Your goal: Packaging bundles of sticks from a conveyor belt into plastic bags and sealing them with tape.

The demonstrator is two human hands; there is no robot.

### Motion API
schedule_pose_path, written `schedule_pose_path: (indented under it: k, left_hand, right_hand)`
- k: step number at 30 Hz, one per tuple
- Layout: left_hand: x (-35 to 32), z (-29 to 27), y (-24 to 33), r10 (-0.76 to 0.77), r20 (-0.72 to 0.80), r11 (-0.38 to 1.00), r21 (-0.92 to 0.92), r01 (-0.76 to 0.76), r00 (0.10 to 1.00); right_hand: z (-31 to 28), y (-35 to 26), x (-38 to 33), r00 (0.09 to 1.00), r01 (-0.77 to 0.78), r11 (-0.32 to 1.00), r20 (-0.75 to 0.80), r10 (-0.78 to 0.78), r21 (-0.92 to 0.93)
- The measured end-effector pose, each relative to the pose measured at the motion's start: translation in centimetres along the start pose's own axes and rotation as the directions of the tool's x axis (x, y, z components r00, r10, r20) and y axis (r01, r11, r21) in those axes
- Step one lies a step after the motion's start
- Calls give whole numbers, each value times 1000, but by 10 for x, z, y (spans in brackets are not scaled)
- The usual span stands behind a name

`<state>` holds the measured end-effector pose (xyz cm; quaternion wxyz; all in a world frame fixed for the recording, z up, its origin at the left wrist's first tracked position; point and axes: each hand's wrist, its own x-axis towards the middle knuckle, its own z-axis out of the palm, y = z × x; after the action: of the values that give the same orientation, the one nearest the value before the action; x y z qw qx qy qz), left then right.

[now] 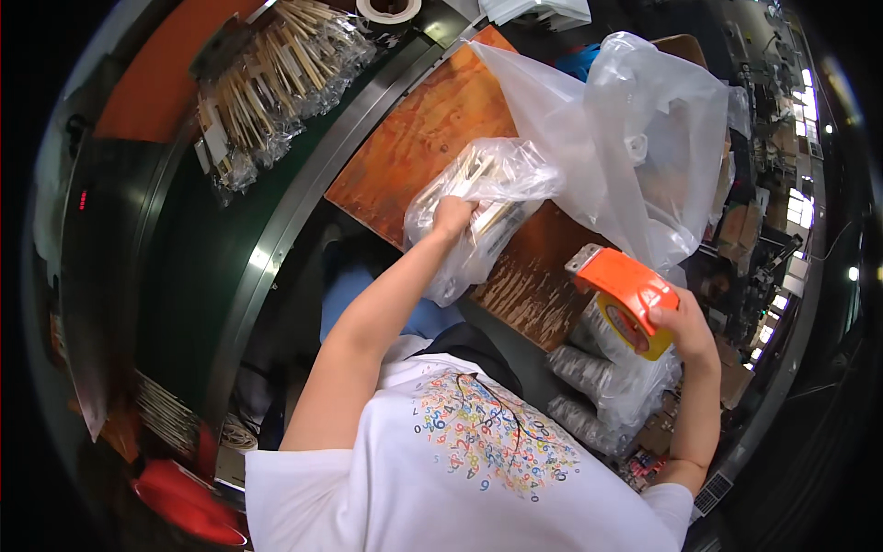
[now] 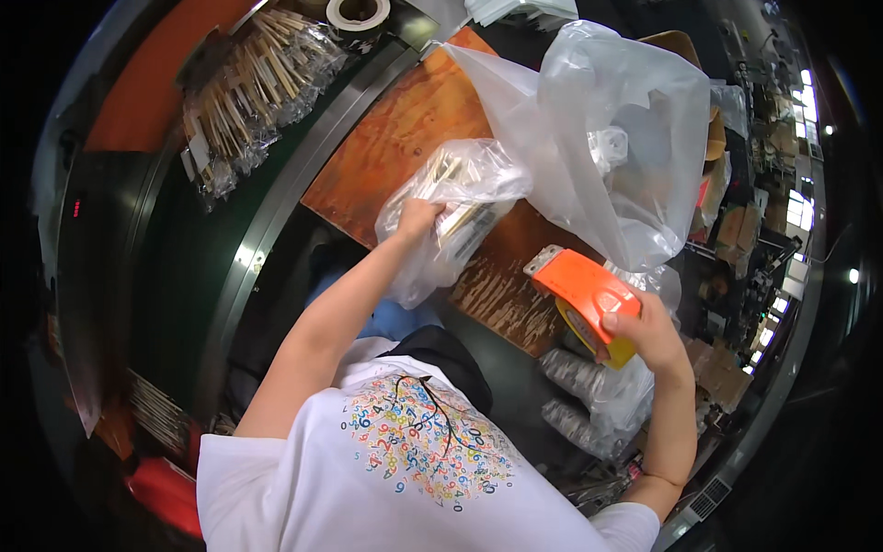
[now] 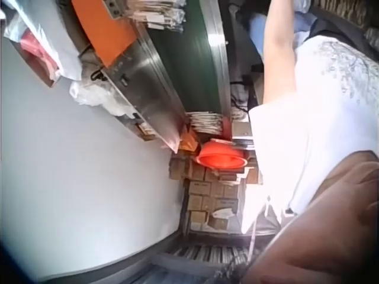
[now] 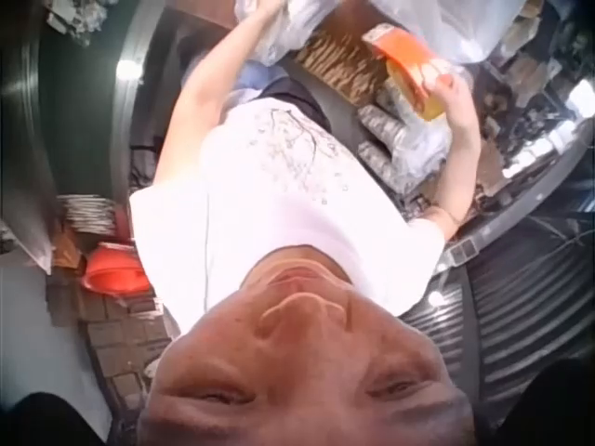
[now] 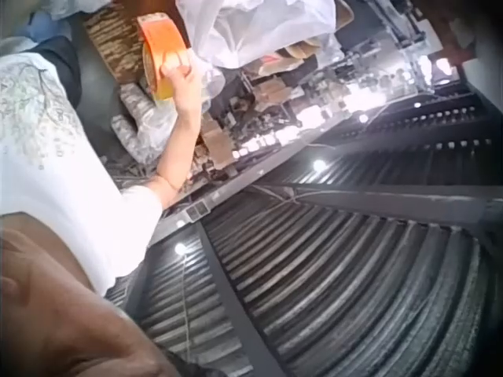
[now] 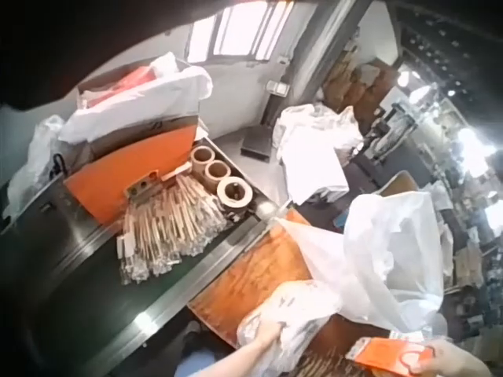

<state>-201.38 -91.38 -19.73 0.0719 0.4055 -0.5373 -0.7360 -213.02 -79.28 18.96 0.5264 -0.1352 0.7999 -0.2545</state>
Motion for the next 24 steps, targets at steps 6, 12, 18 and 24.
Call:
schedule_pose_path:
  k: [6, 12, 18, 24]
  left_hand:
    - [-34, 29, 13, -236, 10, 965, -111, 236, 972]
    - [-30, 24, 15, -257, 99, 921, -277, 274, 961]
    - [-27, 27, 7, -283, 24, 913, -299, 277, 959]
    - [-30, 21, 9, -355, -162, 920, -236, 313, 921]
  right_hand:
    - [50, -31, 104, 984, 43, 997, 170, -52, 57]
    - [159, -92, 267, 908, 294, 956, 319, -272, -22]
    - [196, -43, 341, 968, 13, 908, 233, 93, -418]
    - [170, -15, 316, 960, -195, 819, 67, 273, -540]
